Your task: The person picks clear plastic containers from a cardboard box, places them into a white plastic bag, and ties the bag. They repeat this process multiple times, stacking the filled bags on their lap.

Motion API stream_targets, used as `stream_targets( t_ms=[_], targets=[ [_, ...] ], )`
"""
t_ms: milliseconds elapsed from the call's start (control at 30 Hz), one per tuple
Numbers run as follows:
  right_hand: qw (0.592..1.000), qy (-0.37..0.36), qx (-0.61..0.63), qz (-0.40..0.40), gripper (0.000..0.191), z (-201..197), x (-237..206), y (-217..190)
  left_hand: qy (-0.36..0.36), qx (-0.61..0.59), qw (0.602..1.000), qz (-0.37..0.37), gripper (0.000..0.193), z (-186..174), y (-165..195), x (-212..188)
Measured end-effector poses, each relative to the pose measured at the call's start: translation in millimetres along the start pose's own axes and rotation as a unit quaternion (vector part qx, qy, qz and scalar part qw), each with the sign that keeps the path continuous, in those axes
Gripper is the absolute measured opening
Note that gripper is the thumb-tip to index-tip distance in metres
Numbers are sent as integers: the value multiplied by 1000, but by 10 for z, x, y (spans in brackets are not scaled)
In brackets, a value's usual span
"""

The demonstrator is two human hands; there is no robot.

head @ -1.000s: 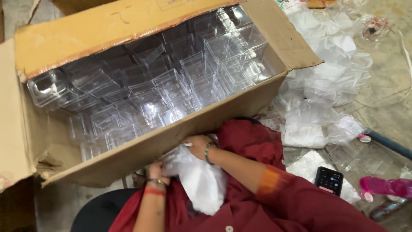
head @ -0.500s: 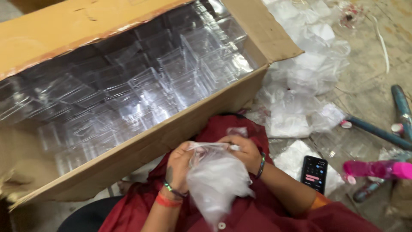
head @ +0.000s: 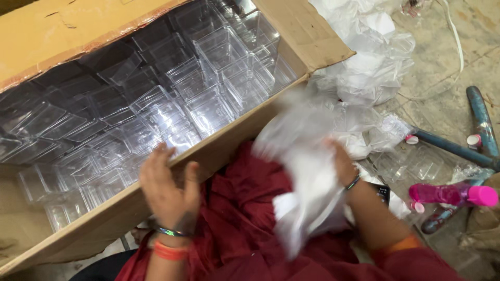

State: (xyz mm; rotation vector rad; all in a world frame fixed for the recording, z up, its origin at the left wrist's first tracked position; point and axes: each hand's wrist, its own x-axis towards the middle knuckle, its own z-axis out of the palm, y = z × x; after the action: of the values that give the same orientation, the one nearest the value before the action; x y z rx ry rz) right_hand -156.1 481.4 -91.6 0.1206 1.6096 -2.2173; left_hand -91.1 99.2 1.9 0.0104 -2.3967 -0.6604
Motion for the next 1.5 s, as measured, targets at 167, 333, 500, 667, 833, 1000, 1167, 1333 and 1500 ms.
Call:
stream_targets(
  t_ms=[167, 333, 500, 667, 833, 1000, 1167, 1333, 1500],
  targets=[
    [955, 200, 184, -118, 42, -1440, 798, -816, -69, 242, 968, 12, 62, -19, -506, -6],
    [934, 292, 128, -164, 31, -1871, 1491, -1409, -93, 217, 971, -24, 54, 2, -504, -161],
    [898, 231, -130, -352, 20, -1054, 1660, -1383, -83, 221, 971, -31, 53, -14, -452, -57],
    [943, -227, -189, -153, 34, 541, 859, -767, -121, 60, 987, -86, 59, 33, -722, 291],
    [739, -624, -252, -17, 29, 2450, 705, 240, -120, 32, 991, -53, 45, 464, -1463, 1243],
    [724, -605, -294, 152, 34, 2930, 886, 1488, -311, 4, 932, -184, 55, 1145, -2090, 1711],
    [712, -575, -379, 135, 35, 2723, 1386, 1746, -326, -110, 889, -302, 30, 1329, -2485, 1507],
    [742, -631, -130, 185, 37, 2739, 1353, 1343, -369, -169, 828, -387, 23, 1121, -2783, 1605],
    [712, -676, -74, 176, 39, 2599, 1320, 1043, -484, 175, 829, -218, 32, 878, -3042, 1722]
  ],
)
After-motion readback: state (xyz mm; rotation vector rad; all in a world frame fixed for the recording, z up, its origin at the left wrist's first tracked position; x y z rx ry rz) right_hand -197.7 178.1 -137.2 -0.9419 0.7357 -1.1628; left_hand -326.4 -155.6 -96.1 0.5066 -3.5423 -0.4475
